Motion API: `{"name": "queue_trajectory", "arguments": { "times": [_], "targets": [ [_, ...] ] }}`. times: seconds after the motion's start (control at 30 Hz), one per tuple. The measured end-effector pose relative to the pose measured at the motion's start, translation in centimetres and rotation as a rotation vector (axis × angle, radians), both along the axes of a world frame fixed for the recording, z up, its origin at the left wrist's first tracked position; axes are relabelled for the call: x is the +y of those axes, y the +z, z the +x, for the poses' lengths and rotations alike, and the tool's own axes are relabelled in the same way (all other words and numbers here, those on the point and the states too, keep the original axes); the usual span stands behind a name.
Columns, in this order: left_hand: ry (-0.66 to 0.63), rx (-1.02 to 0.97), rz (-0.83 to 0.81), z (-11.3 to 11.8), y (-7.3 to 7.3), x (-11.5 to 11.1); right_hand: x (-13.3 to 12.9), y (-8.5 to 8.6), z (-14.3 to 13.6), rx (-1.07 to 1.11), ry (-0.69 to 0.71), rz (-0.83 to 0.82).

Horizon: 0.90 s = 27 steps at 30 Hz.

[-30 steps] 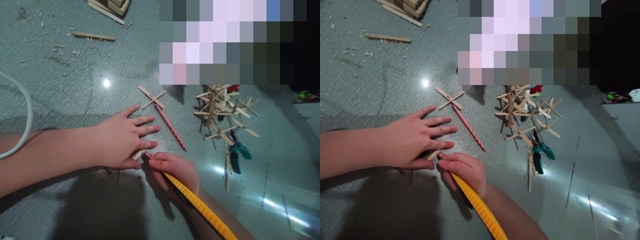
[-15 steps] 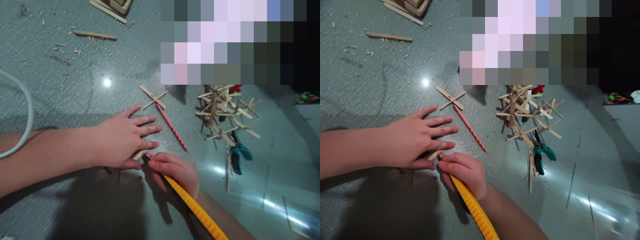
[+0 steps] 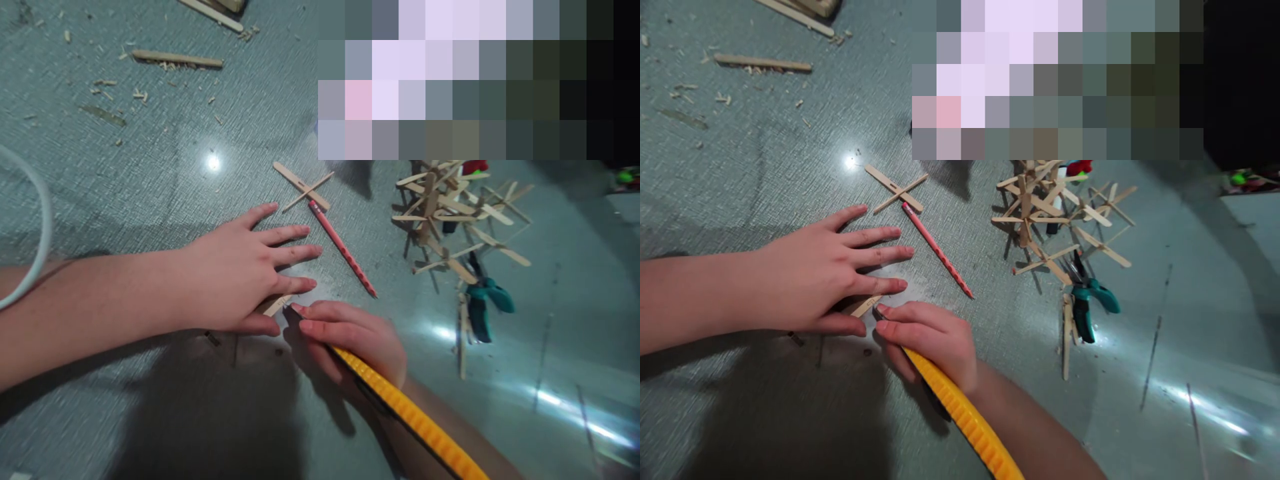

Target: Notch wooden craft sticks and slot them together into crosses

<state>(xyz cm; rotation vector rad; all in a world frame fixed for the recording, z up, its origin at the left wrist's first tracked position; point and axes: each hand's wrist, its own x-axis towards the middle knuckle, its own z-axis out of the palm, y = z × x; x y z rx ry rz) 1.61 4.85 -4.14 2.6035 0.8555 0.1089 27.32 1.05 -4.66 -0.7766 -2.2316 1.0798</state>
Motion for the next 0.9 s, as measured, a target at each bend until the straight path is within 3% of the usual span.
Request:
{"name": "queue_trajectory", "arguments": {
  "times": [0.33, 0.67, 0.9],
  "targets": [
    [0.0, -0.013, 0.007, 0.0, 0.0, -0.2, -0.1, 0.3, -0.9, 0.027, -0.047, 0.007],
    [-0.012, -0.021, 0.007, -0.1, -0.1, 0.0, 0.1, 0.2, -0.1, -0.009, -0.003, 0.035],
    [-0.022, -0.03, 0.071, -0.2, 0.2, -0.1, -0.3, 1.3, 0.5, -0.005, -0.165, 0.024]
  ]
}}
